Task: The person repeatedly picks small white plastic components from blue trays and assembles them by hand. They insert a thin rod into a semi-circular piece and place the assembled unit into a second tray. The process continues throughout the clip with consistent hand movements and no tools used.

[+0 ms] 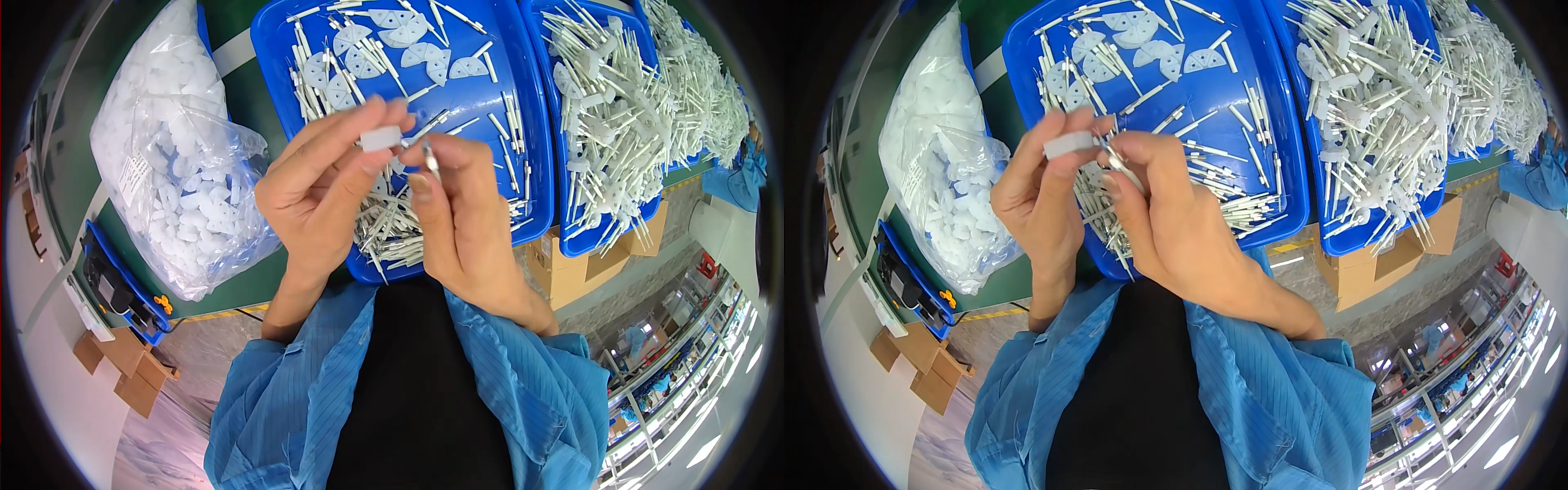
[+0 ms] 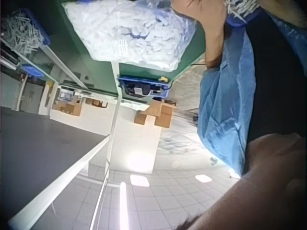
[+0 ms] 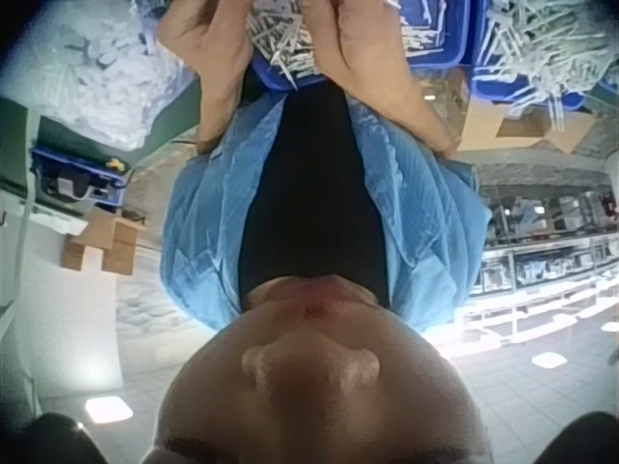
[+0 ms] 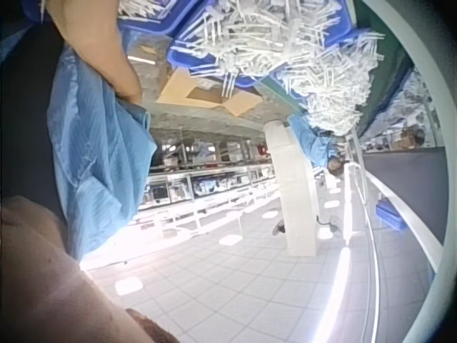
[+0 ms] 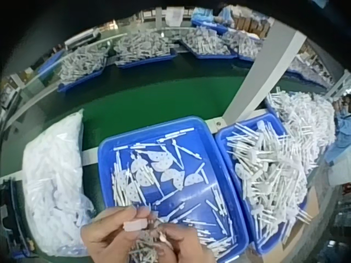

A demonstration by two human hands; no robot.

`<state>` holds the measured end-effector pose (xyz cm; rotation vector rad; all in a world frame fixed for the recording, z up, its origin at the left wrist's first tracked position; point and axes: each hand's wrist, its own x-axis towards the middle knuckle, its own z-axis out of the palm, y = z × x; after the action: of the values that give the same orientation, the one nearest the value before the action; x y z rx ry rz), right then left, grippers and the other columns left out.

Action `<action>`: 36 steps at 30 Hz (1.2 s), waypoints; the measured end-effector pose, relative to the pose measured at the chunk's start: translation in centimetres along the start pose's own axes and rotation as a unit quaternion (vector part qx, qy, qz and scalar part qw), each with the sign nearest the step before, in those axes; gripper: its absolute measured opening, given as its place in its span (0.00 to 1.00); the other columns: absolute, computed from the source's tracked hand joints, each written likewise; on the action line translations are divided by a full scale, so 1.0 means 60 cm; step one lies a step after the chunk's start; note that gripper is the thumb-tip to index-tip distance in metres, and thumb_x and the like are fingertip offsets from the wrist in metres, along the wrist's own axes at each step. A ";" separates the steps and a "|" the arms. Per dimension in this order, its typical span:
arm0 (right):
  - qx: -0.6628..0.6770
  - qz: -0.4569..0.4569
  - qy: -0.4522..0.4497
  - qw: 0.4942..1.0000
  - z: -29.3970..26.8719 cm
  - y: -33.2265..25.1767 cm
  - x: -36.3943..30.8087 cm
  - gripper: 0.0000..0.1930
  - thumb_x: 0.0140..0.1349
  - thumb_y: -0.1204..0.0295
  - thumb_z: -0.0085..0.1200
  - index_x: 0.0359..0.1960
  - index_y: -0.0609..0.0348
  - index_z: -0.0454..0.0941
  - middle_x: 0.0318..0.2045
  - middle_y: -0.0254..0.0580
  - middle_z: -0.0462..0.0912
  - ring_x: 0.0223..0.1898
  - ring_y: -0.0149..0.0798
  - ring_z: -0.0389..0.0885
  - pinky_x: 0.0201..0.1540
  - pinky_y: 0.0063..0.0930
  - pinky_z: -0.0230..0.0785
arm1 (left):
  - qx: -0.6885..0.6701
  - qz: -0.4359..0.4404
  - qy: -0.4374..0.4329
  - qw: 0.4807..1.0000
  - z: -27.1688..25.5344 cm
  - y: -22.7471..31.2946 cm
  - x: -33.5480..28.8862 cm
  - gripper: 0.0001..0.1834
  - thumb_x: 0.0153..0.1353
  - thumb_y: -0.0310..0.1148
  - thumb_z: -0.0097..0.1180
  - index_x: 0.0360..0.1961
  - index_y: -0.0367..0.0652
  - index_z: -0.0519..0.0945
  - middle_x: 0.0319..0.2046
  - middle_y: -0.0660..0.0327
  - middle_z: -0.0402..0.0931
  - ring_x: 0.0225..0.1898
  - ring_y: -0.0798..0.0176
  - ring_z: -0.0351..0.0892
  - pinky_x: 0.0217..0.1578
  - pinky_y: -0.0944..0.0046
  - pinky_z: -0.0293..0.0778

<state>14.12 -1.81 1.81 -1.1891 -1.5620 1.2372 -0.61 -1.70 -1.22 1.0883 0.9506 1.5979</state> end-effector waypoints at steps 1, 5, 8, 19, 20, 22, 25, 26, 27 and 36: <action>-0.023 -0.009 0.000 1.000 0.000 -0.002 -0.003 0.10 0.70 0.77 0.50 0.50 0.63 0.70 0.29 0.47 0.83 0.25 0.41 0.85 0.25 0.29 0.73 | -0.009 -0.023 0.020 1.000 0.002 0.004 0.000 0.18 0.63 0.16 0.56 0.55 0.26 0.77 0.47 0.41 0.80 0.46 0.54 0.85 0.47 0.62 0.82; -0.129 -0.023 -0.046 0.990 -0.011 -0.015 0.002 0.09 0.71 0.79 0.47 0.50 0.63 0.70 0.36 0.47 0.86 0.26 0.37 0.85 0.28 0.26 0.73 | -0.014 -0.035 0.031 0.999 0.001 0.004 0.002 0.16 0.67 0.20 0.54 0.55 0.27 0.76 0.46 0.42 0.81 0.43 0.57 0.85 0.43 0.65 0.82; -0.122 -0.044 -0.026 0.991 -0.008 -0.011 0.011 0.10 0.67 0.76 0.54 0.47 0.64 0.70 0.31 0.50 0.85 0.26 0.50 0.86 0.22 0.36 0.76 | -0.006 -0.017 0.020 1.000 -0.008 -0.002 0.003 0.15 0.66 0.20 0.55 0.54 0.28 0.76 0.47 0.41 0.81 0.42 0.58 0.86 0.41 0.67 0.82; -0.197 -0.116 0.021 0.973 -0.002 -0.013 0.015 0.06 0.63 0.78 0.58 0.38 0.62 0.74 0.20 0.41 0.79 0.18 0.37 0.80 0.18 0.28 0.69 | -0.035 -0.004 0.037 0.999 -0.014 -0.004 -0.002 0.15 0.57 0.11 0.61 0.46 0.28 0.79 0.45 0.45 0.80 0.43 0.54 0.86 0.45 0.62 0.84; -0.202 -0.127 0.031 0.971 -0.001 -0.013 0.015 0.06 0.63 0.77 0.59 0.38 0.61 0.73 0.19 0.40 0.79 0.17 0.38 0.79 0.16 0.30 0.69 | -0.057 -0.006 0.040 0.998 -0.013 -0.004 -0.002 0.15 0.56 0.10 0.61 0.45 0.28 0.80 0.45 0.45 0.80 0.43 0.54 0.85 0.45 0.62 0.84; -0.193 -0.108 0.025 0.975 -0.002 -0.019 0.013 0.07 0.62 0.77 0.59 0.38 0.61 0.73 0.19 0.40 0.78 0.17 0.38 0.79 0.16 0.30 0.69 | -0.072 0.002 0.048 0.996 -0.011 -0.004 -0.002 0.14 0.55 0.10 0.61 0.44 0.28 0.81 0.44 0.46 0.80 0.43 0.53 0.85 0.45 0.62 0.84; -0.193 -0.101 0.028 0.976 -0.002 -0.026 0.013 0.06 0.62 0.80 0.59 0.38 0.62 0.75 0.18 0.39 0.78 0.15 0.33 0.78 0.18 0.26 0.66 | -0.045 0.012 0.057 0.997 -0.009 -0.002 -0.003 0.12 0.54 0.10 0.62 0.40 0.29 0.82 0.43 0.46 0.81 0.44 0.54 0.85 0.45 0.63 0.84; -0.195 -0.103 0.031 0.975 -0.002 -0.029 0.014 0.05 0.61 0.81 0.58 0.38 0.63 0.76 0.17 0.38 0.78 0.15 0.30 0.78 0.18 0.24 0.65 | -0.032 0.005 0.058 0.998 -0.009 -0.001 -0.004 0.11 0.54 0.10 0.63 0.39 0.29 0.82 0.43 0.46 0.81 0.43 0.55 0.85 0.44 0.63 0.84; -0.197 -0.099 0.029 0.975 -0.003 -0.033 0.014 0.05 0.62 0.81 0.58 0.37 0.62 0.76 0.17 0.38 0.78 0.14 0.30 0.78 0.18 0.23 0.65 | -0.019 -0.002 0.059 0.998 -0.009 -0.002 -0.004 0.11 0.53 0.10 0.63 0.38 0.29 0.83 0.42 0.46 0.81 0.43 0.55 0.85 0.44 0.63 0.84; -0.020 -0.004 -0.091 0.996 -0.031 -0.033 0.024 0.03 0.68 0.76 0.52 0.39 0.62 0.75 0.24 0.41 0.79 0.17 0.31 0.76 0.19 0.25 0.63 | -0.003 0.055 0.002 0.998 -0.018 -0.007 -0.005 0.12 0.52 0.10 0.64 0.38 0.29 0.80 0.43 0.45 0.79 0.42 0.59 0.85 0.41 0.67 0.82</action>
<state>15.14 -0.15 4.16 -1.1196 -1.7293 1.3467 -1.47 -1.98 -2.01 1.1502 0.9018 1.6922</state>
